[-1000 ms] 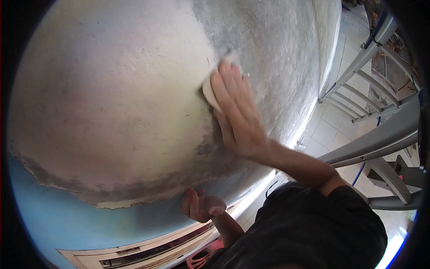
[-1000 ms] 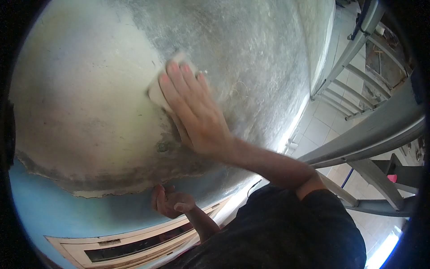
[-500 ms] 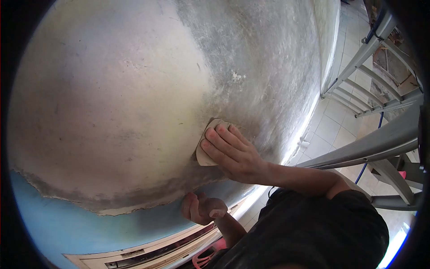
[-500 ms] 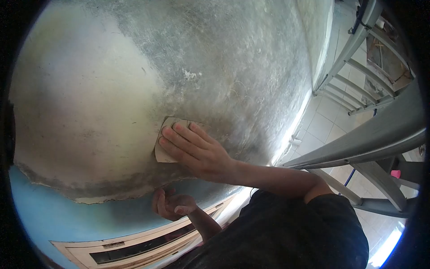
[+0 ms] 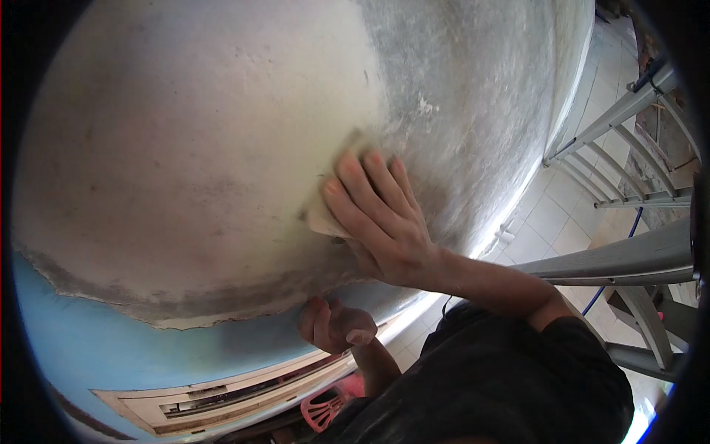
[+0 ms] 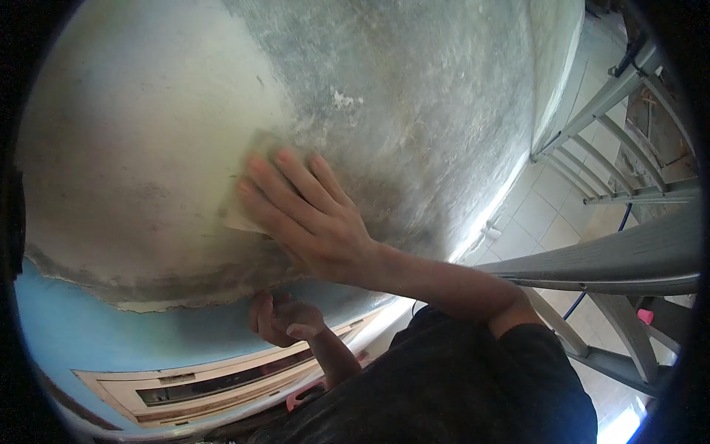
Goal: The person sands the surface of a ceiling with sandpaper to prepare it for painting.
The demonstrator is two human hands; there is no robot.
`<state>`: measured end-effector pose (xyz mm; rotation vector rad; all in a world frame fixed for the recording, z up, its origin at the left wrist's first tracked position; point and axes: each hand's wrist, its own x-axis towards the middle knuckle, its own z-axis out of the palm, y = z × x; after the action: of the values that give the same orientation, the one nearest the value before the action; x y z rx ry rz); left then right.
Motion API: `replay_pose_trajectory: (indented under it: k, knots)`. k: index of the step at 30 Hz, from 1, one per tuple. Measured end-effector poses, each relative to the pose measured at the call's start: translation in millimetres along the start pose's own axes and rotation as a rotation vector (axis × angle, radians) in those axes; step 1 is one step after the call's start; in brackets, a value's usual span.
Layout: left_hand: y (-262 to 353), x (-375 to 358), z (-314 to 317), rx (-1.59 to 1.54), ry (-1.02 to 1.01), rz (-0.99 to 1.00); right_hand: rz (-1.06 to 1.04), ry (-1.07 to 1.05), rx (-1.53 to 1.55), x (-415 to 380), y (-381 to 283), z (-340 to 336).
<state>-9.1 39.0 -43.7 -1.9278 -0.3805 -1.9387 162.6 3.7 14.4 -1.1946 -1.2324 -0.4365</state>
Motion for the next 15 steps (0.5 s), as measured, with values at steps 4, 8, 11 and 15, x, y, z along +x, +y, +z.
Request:
replay_pose_trajectory:
  k: [4, 8, 11, 15]
  knots:
    - [0, -3, 0, -0.007, 0.023, -0.024, -0.038, -0.051, -0.022, -4, 7, -3]
    - [-1, 5, 4, 0.005, 0.02, 0.056, -0.018, -0.101, -0.098, -53, 15, 6]
    - [-4, 6, -2, -0.003, -0.073, 0.079, -0.04, -0.027, -0.133, -27, 17, 8]
    - [-1, 3, -8, -0.024, -0.062, 0.036, 0.058, 0.031, -0.07, 14, 13, -10]
